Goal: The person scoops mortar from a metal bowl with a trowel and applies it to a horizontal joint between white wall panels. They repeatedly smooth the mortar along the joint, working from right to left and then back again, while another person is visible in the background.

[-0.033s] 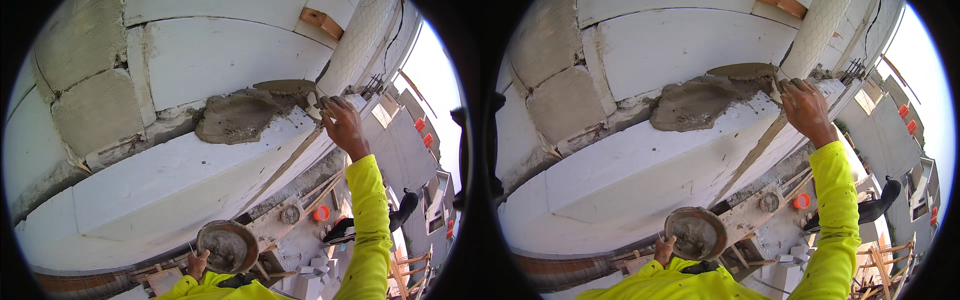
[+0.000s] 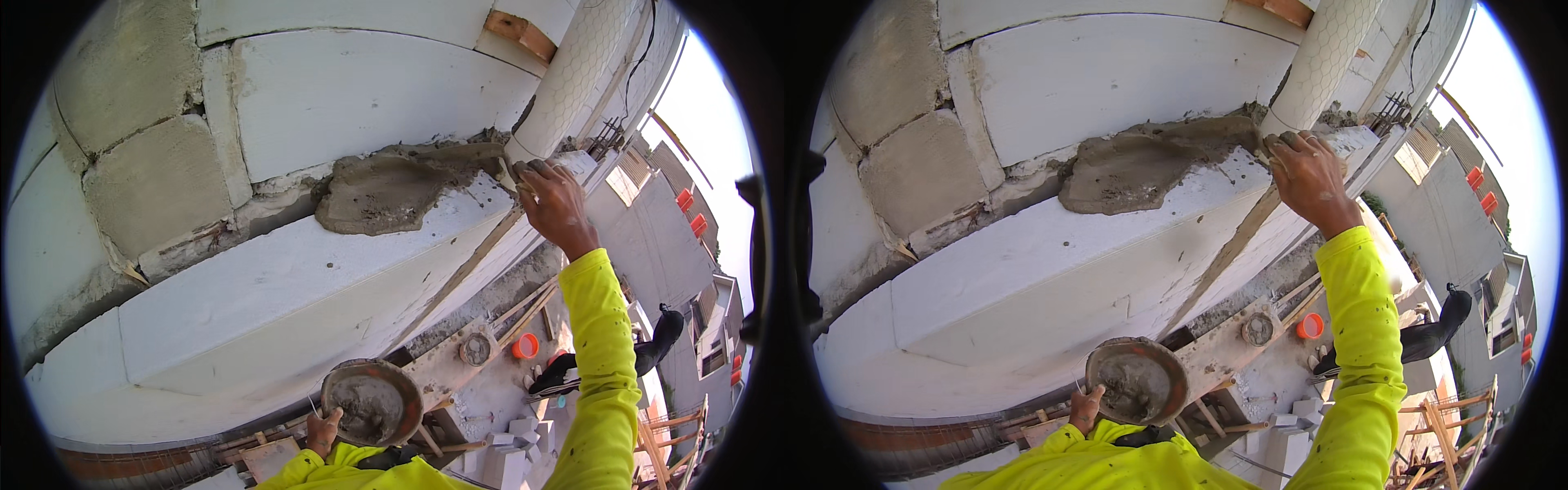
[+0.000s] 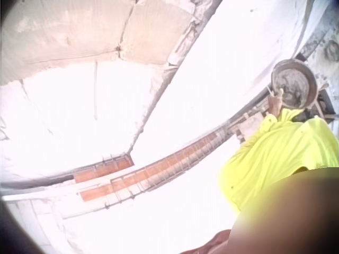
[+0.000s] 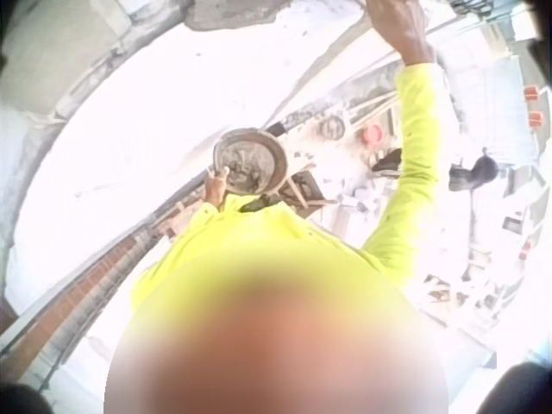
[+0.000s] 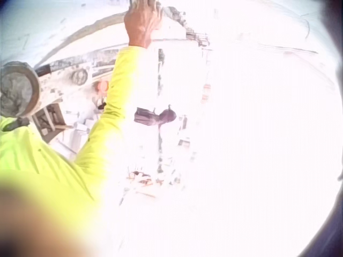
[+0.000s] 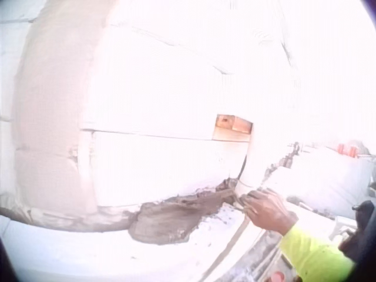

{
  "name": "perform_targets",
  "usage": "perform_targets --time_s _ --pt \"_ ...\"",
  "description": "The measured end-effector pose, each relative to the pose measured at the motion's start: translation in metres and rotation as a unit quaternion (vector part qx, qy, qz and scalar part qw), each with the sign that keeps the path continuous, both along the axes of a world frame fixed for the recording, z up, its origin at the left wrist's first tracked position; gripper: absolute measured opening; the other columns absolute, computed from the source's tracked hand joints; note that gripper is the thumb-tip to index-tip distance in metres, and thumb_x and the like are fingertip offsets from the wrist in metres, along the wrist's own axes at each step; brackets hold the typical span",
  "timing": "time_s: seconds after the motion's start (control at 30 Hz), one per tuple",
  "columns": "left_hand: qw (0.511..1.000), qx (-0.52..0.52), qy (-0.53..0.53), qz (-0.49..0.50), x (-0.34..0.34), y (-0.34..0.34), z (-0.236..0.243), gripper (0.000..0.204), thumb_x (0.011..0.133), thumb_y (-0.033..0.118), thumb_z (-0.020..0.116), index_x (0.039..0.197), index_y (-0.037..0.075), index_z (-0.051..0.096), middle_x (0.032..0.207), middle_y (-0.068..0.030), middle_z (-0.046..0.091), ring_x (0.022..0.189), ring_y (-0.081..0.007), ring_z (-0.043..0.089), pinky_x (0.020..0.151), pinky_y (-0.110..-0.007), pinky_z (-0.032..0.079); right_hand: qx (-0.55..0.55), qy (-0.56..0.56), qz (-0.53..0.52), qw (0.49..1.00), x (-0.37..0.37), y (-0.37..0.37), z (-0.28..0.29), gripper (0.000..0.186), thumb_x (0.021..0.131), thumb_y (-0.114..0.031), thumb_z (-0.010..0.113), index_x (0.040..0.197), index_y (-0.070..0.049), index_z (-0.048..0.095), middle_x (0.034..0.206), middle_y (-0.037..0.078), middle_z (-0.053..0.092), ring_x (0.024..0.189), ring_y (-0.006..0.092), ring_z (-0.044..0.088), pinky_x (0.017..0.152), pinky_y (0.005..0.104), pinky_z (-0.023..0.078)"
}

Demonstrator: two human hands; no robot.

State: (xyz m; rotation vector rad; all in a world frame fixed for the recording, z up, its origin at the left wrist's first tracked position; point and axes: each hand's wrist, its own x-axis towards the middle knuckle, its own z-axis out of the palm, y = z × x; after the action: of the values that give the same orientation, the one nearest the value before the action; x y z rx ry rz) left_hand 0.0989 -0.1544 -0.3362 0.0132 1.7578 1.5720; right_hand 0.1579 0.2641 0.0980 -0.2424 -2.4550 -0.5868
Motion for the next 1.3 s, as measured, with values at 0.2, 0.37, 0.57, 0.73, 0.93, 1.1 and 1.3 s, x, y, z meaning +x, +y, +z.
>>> perform_targets --time_s 0.2,0.37,0.57,0.73,0.93,1.1,1.3 --pt "1.0 -0.023 0.01 0.013 -0.003 -0.005 -0.012 0.035 0.084 0.027 0.079 0.095 -0.005 0.071 0.085 -0.0061 0.069 0.072 -0.0149 0.057 0.066 -0.038 0.047 0.015 -0.017 -0.038 0.999 0.003 0.01 -0.015 0.028 0.082 -0.007 0.071 0.11 -0.003 0.071 0.109 0.012 0.069 0.104 0.0295 0.062 0.094 0.0418 0.049" --pt "0.999 0.0 0.031 0.017 -0.003 -0.008 -0.015 0.034 0.084 0.028 0.08 0.09 -0.004 0.071 0.079 -0.0045 0.066 0.068 -0.0142 0.054 0.061 -0.039 0.045 -0.125 0.066 -0.042 0.989 0.007 0.01 -0.008 0.03 0.081 -0.007 0.07 0.11 -0.001 0.072 0.105 0.016 0.071 0.1 0.0356 0.065 0.093 0.0456 0.051" --pt "0.999 -0.034 0.019 0.009 -0.002 -0.006 -0.008 0.031 0.085 0.026 0.079 0.089 -0.004 0.071 0.078 -0.0035 0.066 0.067 -0.0134 0.053 0.061 -0.039 0.045 -0.091 -0.026 -0.051 0.994 0.006 0.015 -0.013 0.03 0.081 -0.01 0.07 0.11 -0.001 0.071 0.107 0.018 0.07 0.1 0.0352 0.065 0.094 0.0461 0.051" --pt "0.999 0.04 0.019 0.03 -0.003 -0.004 -0.018 0.034 0.083 0.03 0.08 0.081 -0.003 0.07 0.072 -0.0011 0.063 0.063 -0.0124 0.05 0.057 -0.041 0.042 -0.035 0.101 -0.05 0.993 -0.009 0.017 -0.032 0.031 0.082 -0.01 0.069 0.111 -0.002 0.071 0.107 0.018 0.069 0.1 0.0358 0.064 0.091 0.045 0.05" --pt "0.998 0.031 0.045 0.036 -0.002 -0.004 -0.02 0.041 0.083 0.035 0.081 0.075 -0.003 0.069 0.068 -0.0028 0.064 0.064 -0.011 0.048 0.056 -0.041 0.04 -0.089 0.056 -0.046 0.993 -0.003 0.014 -0.054 0.031 0.081 -0.006 0.072 0.111 -0.002 0.07 0.113 0.019 0.069 0.107 0.04 0.062 0.096 0.0478 0.049" --pt "0.998 0.022 0.051 0.027 -0.004 0.0 -0.018 0.04 0.082 0.034 0.082 0.076 -0.004 0.069 0.069 -0.0037 0.065 0.064 -0.0108 0.048 0.056 -0.041 0.04 -0.02 0.077 0.01 0.997 0.002 0.014 -0.042 0.028 0.079 -0.007 0.072 0.107 -0.003 0.071 0.108 0.013 0.07 0.101 0.0315 0.063 0.087 0.042 0.049" --pt "0.998 0.002 0.065 0.027 -0.004 0.001 -0.023 0.04 0.082 0.033 0.083 0.074 -0.004 0.069 0.067 -0.0023 0.061 0.062 -0.0107 0.047 0.055 -0.04 0.04 -0.147 0.102 0.131 0.975 -0.001 0.011 -0.033 0.029 0.084 -0.005 0.068 0.112 0.0 0.07 0.104 0.018 0.07 0.098 0.036 0.063 0.088 0.0465 0.052"
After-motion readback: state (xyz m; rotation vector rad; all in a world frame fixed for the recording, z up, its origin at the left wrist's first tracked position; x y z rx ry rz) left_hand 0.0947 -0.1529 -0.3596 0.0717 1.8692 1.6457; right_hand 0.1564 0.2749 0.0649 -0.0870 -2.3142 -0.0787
